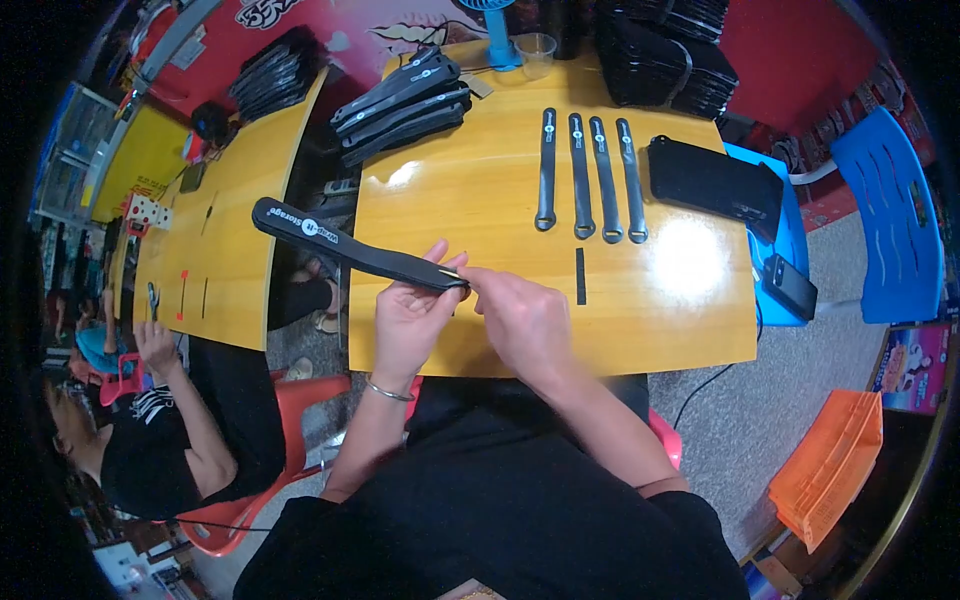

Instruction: Assembling plastic clips onto hook-and-loop straps.

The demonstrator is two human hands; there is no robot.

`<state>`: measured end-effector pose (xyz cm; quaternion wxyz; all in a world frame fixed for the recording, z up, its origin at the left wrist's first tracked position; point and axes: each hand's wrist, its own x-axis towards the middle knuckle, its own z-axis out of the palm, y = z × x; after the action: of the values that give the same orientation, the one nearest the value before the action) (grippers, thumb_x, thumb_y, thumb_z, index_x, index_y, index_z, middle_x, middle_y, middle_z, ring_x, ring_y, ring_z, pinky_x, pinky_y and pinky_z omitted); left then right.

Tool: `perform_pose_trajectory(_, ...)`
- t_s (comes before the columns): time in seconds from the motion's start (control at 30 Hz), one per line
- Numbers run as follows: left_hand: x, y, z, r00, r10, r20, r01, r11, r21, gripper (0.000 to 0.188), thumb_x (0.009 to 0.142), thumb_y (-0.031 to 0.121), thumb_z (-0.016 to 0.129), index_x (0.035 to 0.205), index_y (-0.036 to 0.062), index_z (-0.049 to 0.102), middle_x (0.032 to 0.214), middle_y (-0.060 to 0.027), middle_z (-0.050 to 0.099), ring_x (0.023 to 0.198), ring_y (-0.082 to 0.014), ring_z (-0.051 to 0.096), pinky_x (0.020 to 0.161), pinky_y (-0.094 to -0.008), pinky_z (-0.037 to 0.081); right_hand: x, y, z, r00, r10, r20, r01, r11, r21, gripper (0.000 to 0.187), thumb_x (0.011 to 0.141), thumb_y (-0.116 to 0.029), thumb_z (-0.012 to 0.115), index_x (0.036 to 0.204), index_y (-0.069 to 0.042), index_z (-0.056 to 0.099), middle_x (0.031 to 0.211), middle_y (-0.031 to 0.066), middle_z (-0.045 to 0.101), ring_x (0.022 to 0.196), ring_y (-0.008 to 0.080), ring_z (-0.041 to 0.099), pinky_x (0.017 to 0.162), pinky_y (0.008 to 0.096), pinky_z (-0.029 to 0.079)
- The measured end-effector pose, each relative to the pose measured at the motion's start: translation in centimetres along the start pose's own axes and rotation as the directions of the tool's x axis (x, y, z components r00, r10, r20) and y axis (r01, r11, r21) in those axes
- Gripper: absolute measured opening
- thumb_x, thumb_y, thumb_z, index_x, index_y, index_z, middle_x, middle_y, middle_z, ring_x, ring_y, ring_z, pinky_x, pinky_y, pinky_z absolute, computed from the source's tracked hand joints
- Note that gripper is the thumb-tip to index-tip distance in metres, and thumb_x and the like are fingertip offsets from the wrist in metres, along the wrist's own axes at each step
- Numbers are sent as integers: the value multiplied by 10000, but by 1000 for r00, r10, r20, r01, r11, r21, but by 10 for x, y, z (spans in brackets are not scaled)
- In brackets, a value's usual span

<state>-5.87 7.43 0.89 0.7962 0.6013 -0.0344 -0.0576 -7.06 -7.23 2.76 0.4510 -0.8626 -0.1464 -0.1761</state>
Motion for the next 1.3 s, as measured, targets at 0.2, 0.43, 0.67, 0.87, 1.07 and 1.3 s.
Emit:
perform_pose_trajectory(0.2,1,-3,1,1000,-12,-18,13,999,33,319,838,-106,563,1156,-110,539,1221,-199,560,1066,-190,589,914,-288,493,-1,3,0,1000,2,17,-1,999,-36,223,783,70,584,983,-3,648,755,135,660,593,191,642,541,280,511)
perform_pose_trajectory(0.43,5,-7,0,995,92,-37,-93,995,-26,371,831,-104,579,1198,-75,538,989,-80,635,899,-118,617,834,-245,508,4,-1,3,997,-54,-52,52,998,-40,173,808,24,601,972,-8,647,738,122,661,613,191,655,544,274,516)
perform_pose_trajectory(0.67,-1,-4,-2,999,-36,-12,36,997,68,393,825,-93,596,1212,-75,531,939,-69,638,808,-104,619,753,-222,518,-4,13,0,1000,-18,-5,18,999,-37,193,792,36,586,959,-32,656,720,103,660,621,187,658,556,273,518)
perform_pose_trajectory(0.87,-17,6,-30,996,-5,94,-50,823,566,264,775,-28,644,1038,-59,644,839,-92,616,695,-124,617,603,-228,507,-3,6,-14,995,-60,75,68,991,-113,256,747,67,567,957,-44,662,712,100,657,631,194,660,561,281,518)
perform_pose_trajectory(1.07,-32,2,-56,956,-135,260,-89,713,696,193,765,-8,593,956,-24,615,863,-102,580,763,-180,601,716,-280,487,10,-7,-48,982,-132,138,162,960,-230,229,759,5,557,958,-72,640,670,71,616,609,211,639,519,308,491)
perform_pose_trajectory(1.3,-16,15,-21,948,-186,259,220,969,-109,369,770,-105,382,1102,-8,512,975,-127,587,870,-208,616,734,-293,500,7,-37,-68,927,-122,354,221,942,-254,257,791,-132,627,1043,-84,609,674,71,606,607,225,631,508,316,471)
